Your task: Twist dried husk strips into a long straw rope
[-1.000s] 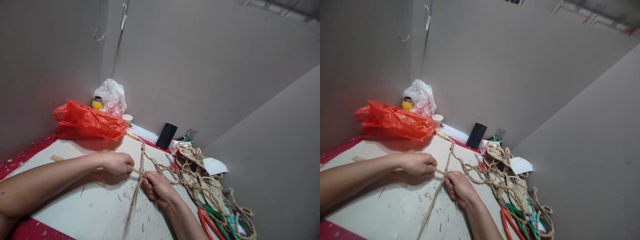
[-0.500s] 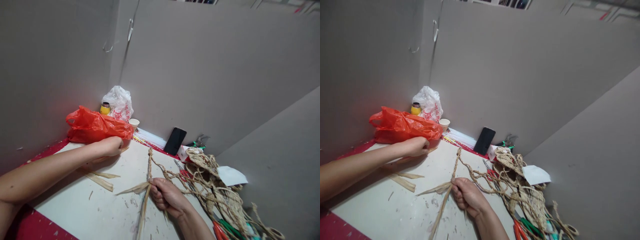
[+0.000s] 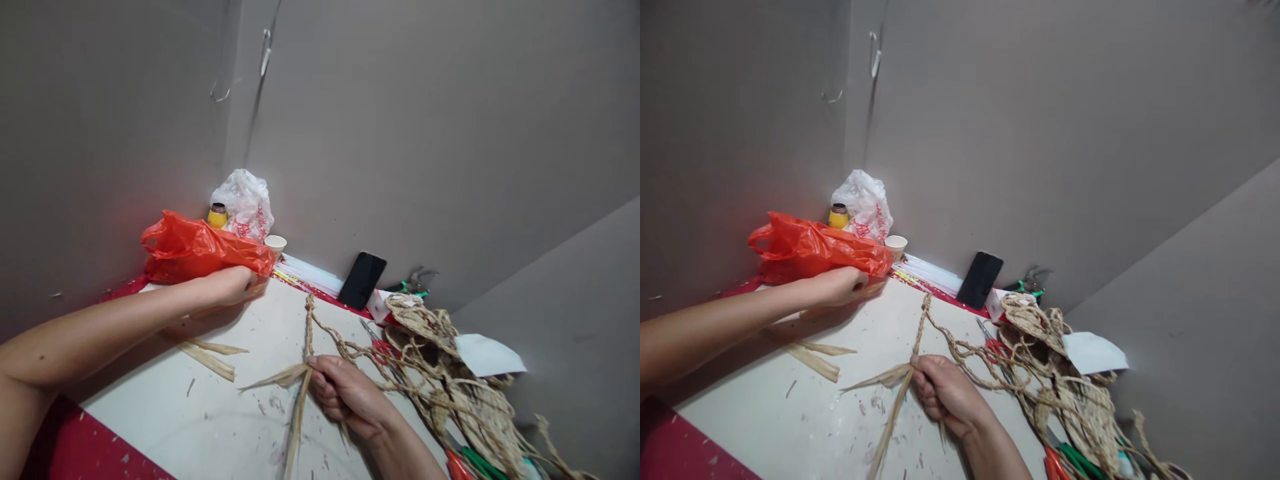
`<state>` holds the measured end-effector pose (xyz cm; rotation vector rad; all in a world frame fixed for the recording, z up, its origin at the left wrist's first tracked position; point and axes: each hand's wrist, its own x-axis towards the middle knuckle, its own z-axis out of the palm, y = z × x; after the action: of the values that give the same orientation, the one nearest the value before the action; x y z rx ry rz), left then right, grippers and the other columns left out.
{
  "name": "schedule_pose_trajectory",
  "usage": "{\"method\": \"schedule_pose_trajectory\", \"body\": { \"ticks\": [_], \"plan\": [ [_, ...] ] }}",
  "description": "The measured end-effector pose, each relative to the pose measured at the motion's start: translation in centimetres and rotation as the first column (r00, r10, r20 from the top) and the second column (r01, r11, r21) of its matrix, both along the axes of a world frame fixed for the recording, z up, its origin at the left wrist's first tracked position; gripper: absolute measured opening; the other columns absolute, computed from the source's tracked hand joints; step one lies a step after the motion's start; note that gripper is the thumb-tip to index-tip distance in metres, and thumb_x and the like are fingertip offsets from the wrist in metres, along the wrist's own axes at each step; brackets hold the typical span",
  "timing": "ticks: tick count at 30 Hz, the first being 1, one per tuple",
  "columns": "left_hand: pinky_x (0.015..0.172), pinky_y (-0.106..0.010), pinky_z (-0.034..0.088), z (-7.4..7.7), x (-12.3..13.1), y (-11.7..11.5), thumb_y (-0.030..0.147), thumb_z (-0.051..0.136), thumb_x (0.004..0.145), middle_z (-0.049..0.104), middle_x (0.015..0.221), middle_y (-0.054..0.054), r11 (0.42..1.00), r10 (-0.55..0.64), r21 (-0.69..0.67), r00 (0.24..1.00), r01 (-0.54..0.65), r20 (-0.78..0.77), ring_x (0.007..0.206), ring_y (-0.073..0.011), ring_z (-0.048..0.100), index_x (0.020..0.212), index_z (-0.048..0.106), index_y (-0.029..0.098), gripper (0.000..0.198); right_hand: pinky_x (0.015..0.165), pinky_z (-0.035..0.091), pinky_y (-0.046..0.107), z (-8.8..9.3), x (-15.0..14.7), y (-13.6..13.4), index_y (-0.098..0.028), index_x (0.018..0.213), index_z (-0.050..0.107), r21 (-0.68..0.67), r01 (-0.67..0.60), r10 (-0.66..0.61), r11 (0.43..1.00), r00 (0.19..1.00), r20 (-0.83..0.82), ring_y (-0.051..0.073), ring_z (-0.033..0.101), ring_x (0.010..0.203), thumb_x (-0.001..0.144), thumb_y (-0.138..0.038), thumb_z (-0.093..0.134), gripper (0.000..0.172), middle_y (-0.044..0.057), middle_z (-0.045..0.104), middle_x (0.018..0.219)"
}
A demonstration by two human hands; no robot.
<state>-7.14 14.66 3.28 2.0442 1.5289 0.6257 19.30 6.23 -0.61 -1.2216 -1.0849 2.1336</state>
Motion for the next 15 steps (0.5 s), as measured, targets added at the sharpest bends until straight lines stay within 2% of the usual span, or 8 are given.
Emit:
{"method": "schedule_pose_trajectory", "body": {
  "ticks": [4,8,10,12,15],
  "plan": [
    [0.058,-0.025,0.030,1.4,-1.5,-0.6,0.030,0.050,0.075,0.056,0.066,-0.001,0.998,-0.002,0.057,0.990,0.010,-0.138,0.059,-0.0132,0.047,0.073,0.058,0.019,0.014,0.032,0.005,0.016,0.0,0.1,0.0,-0.017,0.051,0.037,0.000,-0.004,0.004,1.000,1.000,-0.013,0.000,0.009,0.033,0.075,-0.041,0.060,0.041,-0.011,0.025,0.039],
    [0.060,-0.025,0.034,2.6,-2.4,-2.7,0.032,0.054,0.073,0.061,0.083,-0.004,0.978,-0.055,0.168,0.924,0.127,-0.380,0.067,-0.0165,0.054,0.090,0.059,0.020,0.021,0.032,0.005,0.015,0.0,0.1,-0.1,-0.017,0.052,0.037,-0.004,-0.001,0.001,1.000,1.000,-0.006,0.000,0.009,0.034,0.075,-0.041,0.061,0.041,-0.011,0.025,0.040],
    [0.060,-0.026,0.035,2.7,-2.4,-4.3,0.031,0.053,0.072,0.061,0.088,-0.007,0.962,-0.065,0.206,0.887,0.177,-0.457,0.069,-0.0180,0.056,0.091,0.059,0.019,0.023,0.032,0.004,0.015,-0.1,0.1,-0.1,-0.017,0.052,0.037,-0.003,-0.008,0.008,1.000,1.000,-0.013,0.000,0.009,0.034,0.076,-0.041,0.060,0.041,-0.011,0.024,0.041],
    [0.056,-0.027,0.034,2.5,-2.1,-6.1,0.031,0.052,0.073,0.062,0.080,-0.007,0.965,-0.116,0.145,0.851,0.219,-0.513,0.065,-0.0180,0.055,0.081,0.061,0.019,0.017,0.032,0.004,0.015,-0.2,0.1,0.0,-0.017,0.052,0.037,-0.003,-0.014,0.014,1.000,1.000,-0.019,0.000,0.009,0.034,0.076,-0.042,0.061,0.042,-0.011,0.024,0.040],
    [0.051,-0.026,0.030,1.8,-1.8,-8.2,0.026,0.052,0.071,0.060,0.064,-0.004,0.966,-0.241,-0.057,0.808,0.251,-0.538,0.055,-0.0161,0.051,0.067,0.061,0.020,0.011,0.032,0.004,0.015,-0.4,0.1,0.1,-0.017,0.052,0.037,-0.010,-0.013,0.013,1.000,1.000,-0.015,0.000,0.009,0.034,0.074,-0.043,0.063,0.042,-0.011,0.025,0.040]
  ]
}}
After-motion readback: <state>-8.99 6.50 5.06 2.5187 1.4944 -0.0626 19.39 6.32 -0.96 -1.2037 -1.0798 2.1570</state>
